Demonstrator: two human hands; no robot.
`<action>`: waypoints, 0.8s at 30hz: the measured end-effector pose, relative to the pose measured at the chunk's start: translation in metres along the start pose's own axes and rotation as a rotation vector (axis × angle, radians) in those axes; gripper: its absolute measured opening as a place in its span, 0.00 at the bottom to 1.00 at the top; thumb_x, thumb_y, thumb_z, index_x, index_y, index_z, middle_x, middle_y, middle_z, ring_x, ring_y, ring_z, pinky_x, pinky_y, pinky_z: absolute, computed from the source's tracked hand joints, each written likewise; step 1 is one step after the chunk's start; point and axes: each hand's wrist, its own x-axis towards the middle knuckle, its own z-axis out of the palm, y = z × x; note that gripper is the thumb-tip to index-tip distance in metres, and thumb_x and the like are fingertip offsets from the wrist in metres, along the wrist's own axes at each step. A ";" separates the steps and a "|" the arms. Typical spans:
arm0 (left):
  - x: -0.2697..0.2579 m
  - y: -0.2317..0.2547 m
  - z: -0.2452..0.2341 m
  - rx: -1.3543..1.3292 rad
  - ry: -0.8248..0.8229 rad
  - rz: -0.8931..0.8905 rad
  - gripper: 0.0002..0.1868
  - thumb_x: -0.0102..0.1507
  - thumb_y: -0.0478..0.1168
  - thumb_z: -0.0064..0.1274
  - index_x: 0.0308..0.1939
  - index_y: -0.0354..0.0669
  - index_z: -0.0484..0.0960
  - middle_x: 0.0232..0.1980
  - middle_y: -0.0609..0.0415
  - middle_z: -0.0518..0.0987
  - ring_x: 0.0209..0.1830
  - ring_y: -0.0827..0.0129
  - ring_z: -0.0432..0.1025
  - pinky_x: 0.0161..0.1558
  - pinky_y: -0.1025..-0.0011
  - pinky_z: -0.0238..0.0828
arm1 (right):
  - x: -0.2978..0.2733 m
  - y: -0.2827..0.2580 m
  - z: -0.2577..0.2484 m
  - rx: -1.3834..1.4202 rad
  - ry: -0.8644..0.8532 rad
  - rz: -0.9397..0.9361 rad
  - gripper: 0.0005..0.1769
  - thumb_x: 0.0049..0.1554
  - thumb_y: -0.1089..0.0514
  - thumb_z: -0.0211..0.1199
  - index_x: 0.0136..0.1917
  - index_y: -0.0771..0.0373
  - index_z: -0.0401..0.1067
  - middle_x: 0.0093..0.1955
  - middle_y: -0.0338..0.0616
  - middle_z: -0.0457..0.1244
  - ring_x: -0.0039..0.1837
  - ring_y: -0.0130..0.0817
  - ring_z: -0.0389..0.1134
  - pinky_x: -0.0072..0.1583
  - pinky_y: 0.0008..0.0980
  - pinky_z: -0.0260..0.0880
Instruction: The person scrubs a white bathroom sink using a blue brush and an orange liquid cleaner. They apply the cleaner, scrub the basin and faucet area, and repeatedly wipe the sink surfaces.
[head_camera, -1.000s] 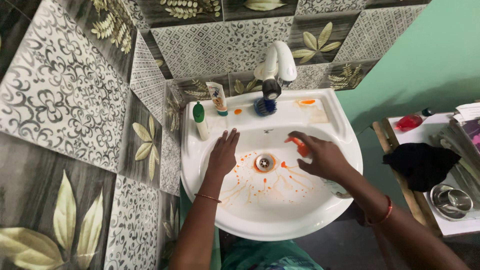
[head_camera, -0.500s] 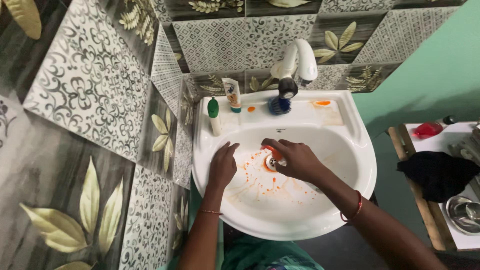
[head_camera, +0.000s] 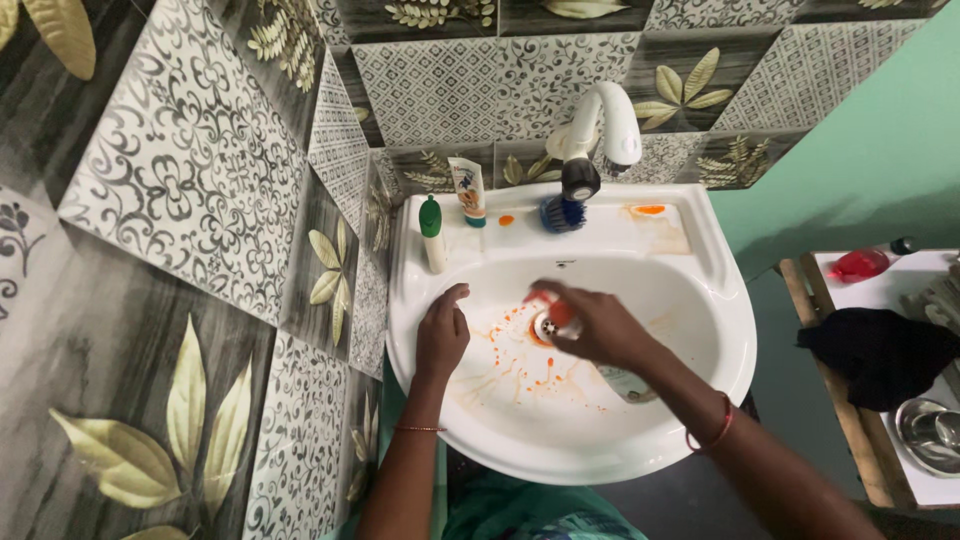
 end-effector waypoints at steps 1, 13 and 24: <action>0.000 0.001 0.000 -0.004 -0.001 -0.002 0.20 0.64 0.25 0.44 0.59 0.39 0.76 0.54 0.44 0.83 0.56 0.51 0.78 0.55 0.59 0.76 | -0.001 0.011 -0.001 -0.010 0.029 0.141 0.44 0.45 0.58 0.74 0.72 0.47 0.61 0.53 0.48 0.71 0.47 0.47 0.76 0.52 0.42 0.77; -0.006 0.020 -0.004 0.083 -0.219 0.077 0.21 0.63 0.30 0.48 0.61 0.44 0.75 0.52 0.46 0.84 0.48 0.52 0.79 0.48 0.59 0.79 | 0.041 0.173 -0.056 0.007 0.794 0.149 0.57 0.57 0.65 0.76 0.84 0.58 0.38 0.59 0.51 0.68 0.61 0.45 0.73 0.63 0.40 0.72; 0.000 0.019 0.001 0.098 -0.257 -0.008 0.22 0.63 0.31 0.47 0.62 0.47 0.74 0.52 0.47 0.84 0.49 0.51 0.79 0.48 0.58 0.78 | 0.023 0.253 -0.085 -0.153 0.895 0.205 0.44 0.57 0.60 0.79 0.76 0.65 0.54 0.61 0.55 0.68 0.61 0.51 0.70 0.64 0.45 0.70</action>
